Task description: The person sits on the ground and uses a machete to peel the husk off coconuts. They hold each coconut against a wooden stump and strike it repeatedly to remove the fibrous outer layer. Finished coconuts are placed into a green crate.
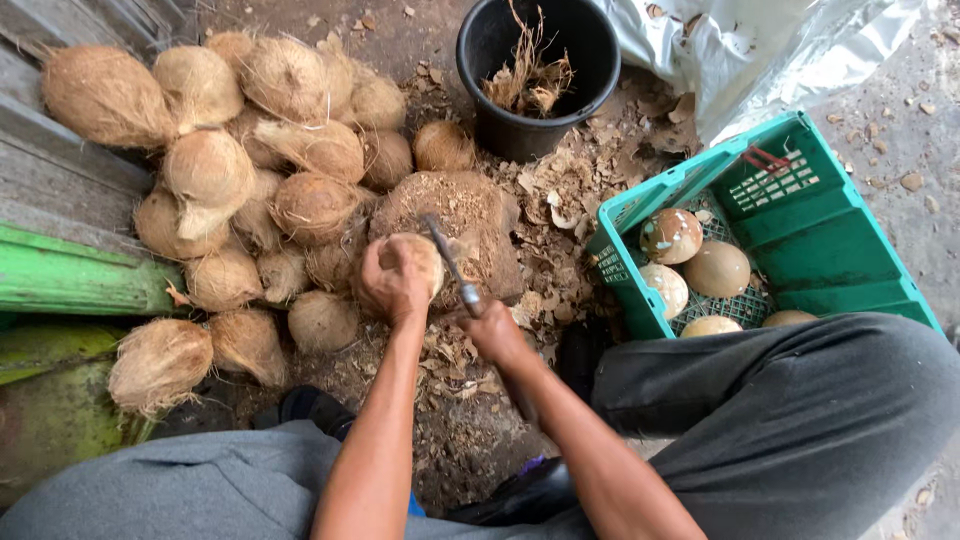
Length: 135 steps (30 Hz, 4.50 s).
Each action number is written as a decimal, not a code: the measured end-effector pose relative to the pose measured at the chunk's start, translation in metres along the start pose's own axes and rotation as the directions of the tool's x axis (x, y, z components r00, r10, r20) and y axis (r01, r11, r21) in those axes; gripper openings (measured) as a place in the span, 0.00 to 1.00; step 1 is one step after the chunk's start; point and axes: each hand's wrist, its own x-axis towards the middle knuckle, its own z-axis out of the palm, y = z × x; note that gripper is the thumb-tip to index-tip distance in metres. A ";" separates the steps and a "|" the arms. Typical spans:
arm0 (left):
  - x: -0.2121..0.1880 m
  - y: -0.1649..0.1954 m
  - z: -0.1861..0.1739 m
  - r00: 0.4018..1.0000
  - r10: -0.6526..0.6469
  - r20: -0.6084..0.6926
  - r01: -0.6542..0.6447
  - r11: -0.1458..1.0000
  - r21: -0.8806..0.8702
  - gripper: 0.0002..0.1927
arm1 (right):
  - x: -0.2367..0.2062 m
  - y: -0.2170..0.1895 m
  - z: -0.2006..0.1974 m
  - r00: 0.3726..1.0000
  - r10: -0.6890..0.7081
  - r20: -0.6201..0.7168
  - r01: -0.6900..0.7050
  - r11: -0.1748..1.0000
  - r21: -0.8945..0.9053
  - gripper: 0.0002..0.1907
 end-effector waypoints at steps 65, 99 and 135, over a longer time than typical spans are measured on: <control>0.014 -0.021 -0.025 0.953 -0.158 0.257 0.249 0.895 -0.370 0.21 | -0.019 0.009 -0.016 0.965 -0.260 -0.046 0.244 0.946 -0.214 0.20; 0.007 -0.016 -0.004 0.986 0.032 0.164 0.033 0.924 -0.382 0.23 | -0.020 0.001 -0.010 0.966 -0.223 -0.131 0.171 0.932 -0.321 0.19; 0.012 -0.014 -0.020 0.929 -0.306 0.208 0.345 0.919 -0.190 0.22 | -0.031 -0.007 -0.006 0.934 -0.352 -0.058 0.354 0.935 0.022 0.23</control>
